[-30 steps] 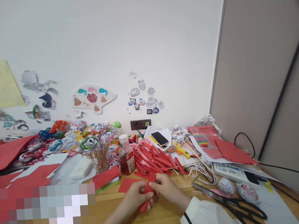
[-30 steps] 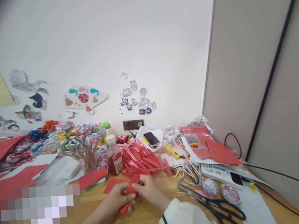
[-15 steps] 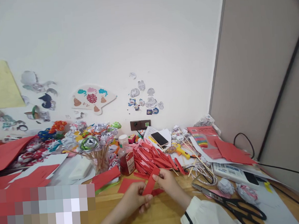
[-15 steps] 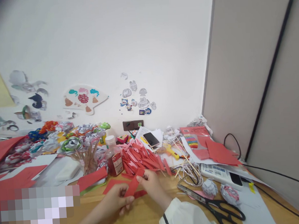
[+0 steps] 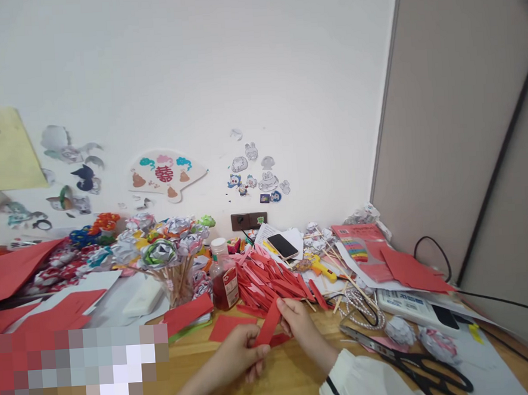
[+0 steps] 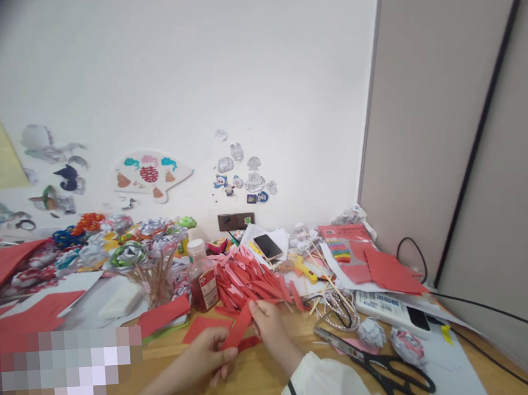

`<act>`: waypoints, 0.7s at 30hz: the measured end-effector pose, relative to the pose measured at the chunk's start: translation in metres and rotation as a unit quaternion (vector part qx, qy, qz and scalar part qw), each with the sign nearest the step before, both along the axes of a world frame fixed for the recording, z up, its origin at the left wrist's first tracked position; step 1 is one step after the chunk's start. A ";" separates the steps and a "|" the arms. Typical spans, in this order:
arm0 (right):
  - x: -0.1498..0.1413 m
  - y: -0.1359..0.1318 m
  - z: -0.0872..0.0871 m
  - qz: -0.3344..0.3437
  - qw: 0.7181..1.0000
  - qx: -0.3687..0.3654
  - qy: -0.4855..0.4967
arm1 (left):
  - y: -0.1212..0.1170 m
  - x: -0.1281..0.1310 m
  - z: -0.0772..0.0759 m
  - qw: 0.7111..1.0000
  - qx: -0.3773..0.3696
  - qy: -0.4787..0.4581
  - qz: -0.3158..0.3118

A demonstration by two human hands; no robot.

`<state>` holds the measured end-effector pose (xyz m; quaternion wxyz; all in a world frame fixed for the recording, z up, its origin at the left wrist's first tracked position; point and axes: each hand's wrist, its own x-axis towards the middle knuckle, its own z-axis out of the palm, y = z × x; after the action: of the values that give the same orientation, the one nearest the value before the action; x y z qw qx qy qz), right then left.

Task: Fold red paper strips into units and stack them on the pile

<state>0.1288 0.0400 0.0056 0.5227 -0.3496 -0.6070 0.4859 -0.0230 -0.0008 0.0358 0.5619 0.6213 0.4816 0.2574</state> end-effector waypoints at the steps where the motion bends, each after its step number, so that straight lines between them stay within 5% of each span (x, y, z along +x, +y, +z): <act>1: 0.000 0.000 0.001 0.008 1.000 -0.003 0.006 | -0.001 0.000 0.001 1.000 0.000 -0.006 -0.011; 7: -0.003 -0.012 0.005 0.086 0.996 -0.010 0.016 | -0.007 0.005 0.002 0.991 -0.015 -0.127 -0.033; 21: -0.005 -0.011 0.007 0.083 0.996 0.021 0.002 | -0.004 0.005 0.001 0.965 -0.092 -0.247 -0.020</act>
<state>0.1241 0.0286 0.0125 0.4885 -0.2862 -0.6431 0.5157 -0.0177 -0.0049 0.0370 0.7232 0.4939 0.3371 0.3456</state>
